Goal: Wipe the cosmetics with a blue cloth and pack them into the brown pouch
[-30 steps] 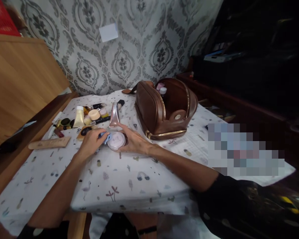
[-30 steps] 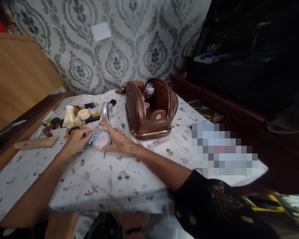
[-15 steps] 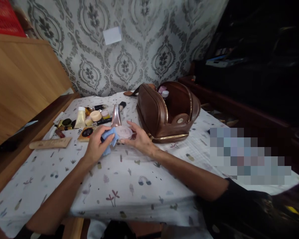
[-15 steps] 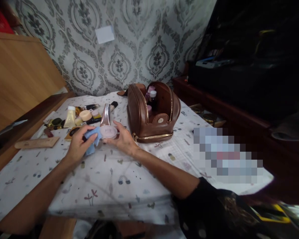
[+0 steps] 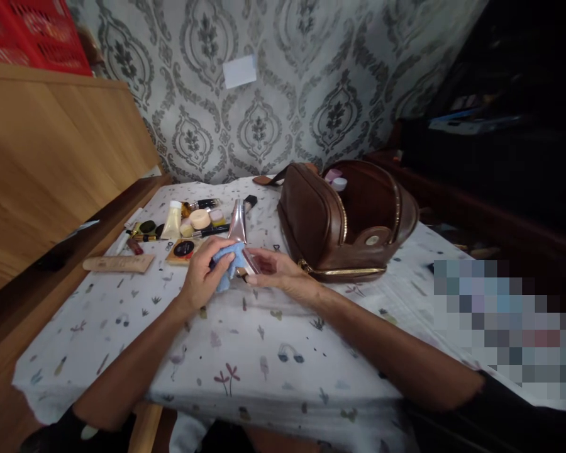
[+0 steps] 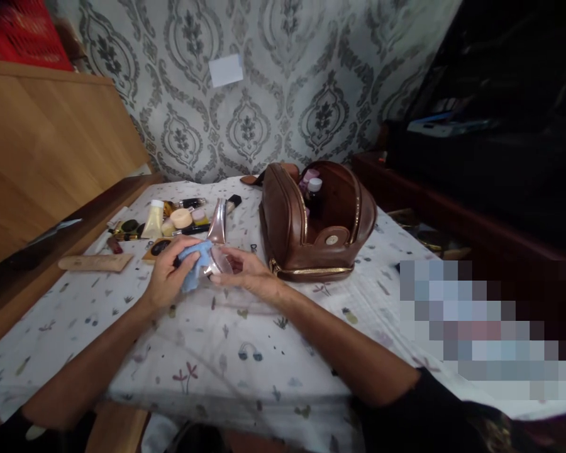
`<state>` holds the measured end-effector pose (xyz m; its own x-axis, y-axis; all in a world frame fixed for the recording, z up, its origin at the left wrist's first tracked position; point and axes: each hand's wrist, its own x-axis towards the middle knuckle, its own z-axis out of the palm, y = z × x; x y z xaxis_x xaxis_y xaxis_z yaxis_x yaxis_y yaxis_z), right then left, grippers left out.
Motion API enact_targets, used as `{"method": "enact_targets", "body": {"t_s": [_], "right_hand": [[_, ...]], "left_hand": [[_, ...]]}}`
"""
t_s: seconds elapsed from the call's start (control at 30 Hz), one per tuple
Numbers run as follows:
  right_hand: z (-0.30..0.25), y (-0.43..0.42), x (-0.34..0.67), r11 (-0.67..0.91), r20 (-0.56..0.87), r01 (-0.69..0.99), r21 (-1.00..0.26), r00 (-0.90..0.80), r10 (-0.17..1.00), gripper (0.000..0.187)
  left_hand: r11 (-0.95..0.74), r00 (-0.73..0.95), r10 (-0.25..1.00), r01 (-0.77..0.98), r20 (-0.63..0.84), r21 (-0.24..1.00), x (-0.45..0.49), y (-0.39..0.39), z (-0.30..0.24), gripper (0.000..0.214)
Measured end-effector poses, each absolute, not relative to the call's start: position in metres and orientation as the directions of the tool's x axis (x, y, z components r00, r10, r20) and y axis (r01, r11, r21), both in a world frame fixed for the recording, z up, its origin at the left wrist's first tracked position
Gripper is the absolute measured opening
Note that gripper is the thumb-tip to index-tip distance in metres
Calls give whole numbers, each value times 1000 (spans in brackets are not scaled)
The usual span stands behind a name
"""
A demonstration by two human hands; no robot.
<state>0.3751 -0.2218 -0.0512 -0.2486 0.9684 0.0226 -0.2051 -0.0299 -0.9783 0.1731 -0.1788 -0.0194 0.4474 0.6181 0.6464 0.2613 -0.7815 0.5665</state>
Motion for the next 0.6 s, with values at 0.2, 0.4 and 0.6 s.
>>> {"method": "enact_targets", "body": {"t_s": [0.2, 0.4, 0.6], "right_hand": [[-43, -228, 374, -13, 91, -312, -950, -315, 945, 67], [-43, -228, 373, -77, 57, -350, -933, -357, 932, 60], [-44, -229, 373, -84, -1, -284, -955, -284, 959, 82]], "left_hand": [[-501, 397, 827, 204, 397, 841, 173, -171, -26, 39], [-357, 399, 874, 137, 279, 924, 175, -167, -35, 45], [-588, 404, 780, 211, 479, 780, 173, -179, -21, 37]]}}
